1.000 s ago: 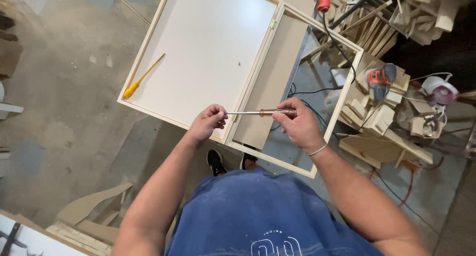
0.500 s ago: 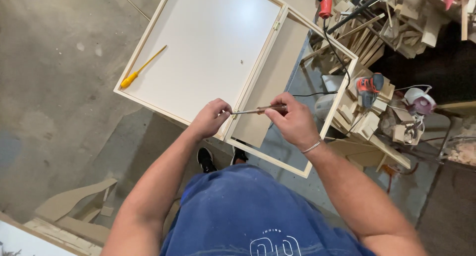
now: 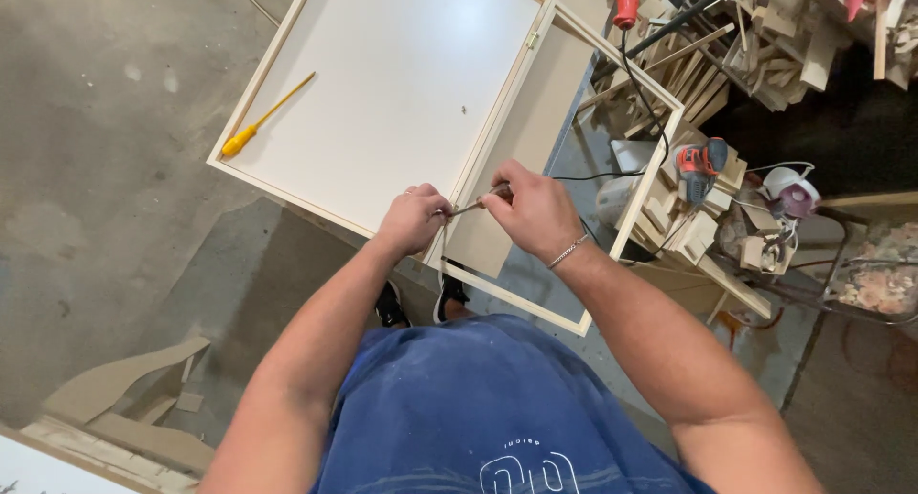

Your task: Assembling a wooden box by attaching hinges with a drill and screwdriver

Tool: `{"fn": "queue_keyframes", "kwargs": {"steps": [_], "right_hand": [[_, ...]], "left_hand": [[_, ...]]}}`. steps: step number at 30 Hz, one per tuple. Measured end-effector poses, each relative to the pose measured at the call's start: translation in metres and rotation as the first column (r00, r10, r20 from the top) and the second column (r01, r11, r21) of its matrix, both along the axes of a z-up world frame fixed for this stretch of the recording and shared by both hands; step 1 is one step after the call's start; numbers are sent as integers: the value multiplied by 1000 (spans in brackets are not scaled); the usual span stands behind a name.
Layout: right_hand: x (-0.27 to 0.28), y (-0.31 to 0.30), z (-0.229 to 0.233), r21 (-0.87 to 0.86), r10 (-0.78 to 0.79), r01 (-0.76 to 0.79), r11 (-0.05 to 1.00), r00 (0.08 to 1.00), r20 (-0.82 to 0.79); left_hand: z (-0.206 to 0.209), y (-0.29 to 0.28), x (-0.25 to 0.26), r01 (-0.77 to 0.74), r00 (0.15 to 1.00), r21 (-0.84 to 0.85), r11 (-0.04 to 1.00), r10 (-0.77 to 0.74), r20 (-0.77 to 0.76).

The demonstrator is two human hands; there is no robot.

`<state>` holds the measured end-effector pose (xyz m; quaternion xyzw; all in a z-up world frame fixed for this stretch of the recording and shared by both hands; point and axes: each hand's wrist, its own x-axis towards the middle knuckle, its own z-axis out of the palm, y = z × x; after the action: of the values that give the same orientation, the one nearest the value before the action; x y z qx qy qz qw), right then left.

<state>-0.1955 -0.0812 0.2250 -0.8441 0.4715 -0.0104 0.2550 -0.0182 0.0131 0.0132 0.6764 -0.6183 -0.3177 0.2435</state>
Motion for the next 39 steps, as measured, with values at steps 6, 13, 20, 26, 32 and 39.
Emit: {"fn": "queue_keyframes", "kwargs": {"steps": [6, 13, 20, 26, 32, 39], "right_hand": [[5, -1, -7, -22, 41, -43, 999, 998, -53], [6, -7, 0, 9, 18, -17, 1000, 999, -39], [4, -25, 22, 158, 58, -56, 986, 998, -9], [2, -26, 42, 143, 245, -244, 959, 969, 9], [-1, -24, 43, 136, 325, -325, 936, 945, 18], [4, -15, 44, 211, -60, 68, 975, 997, -43]], "left_hand": [[-23, -5, -2, -36, 997, -12, 999, 36, 70], [-23, -7, -3, -106, 994, 3, 994, 106, 26], [-6, -3, 4, -175, 950, 85, 981, 191, -246], [-1, -1, 5, -179, 873, 194, 965, 247, -421], [3, 1, 7, -186, 823, 267, 946, 299, -484], [7, 2, 2, -227, 820, 279, 933, 338, -461]]}}
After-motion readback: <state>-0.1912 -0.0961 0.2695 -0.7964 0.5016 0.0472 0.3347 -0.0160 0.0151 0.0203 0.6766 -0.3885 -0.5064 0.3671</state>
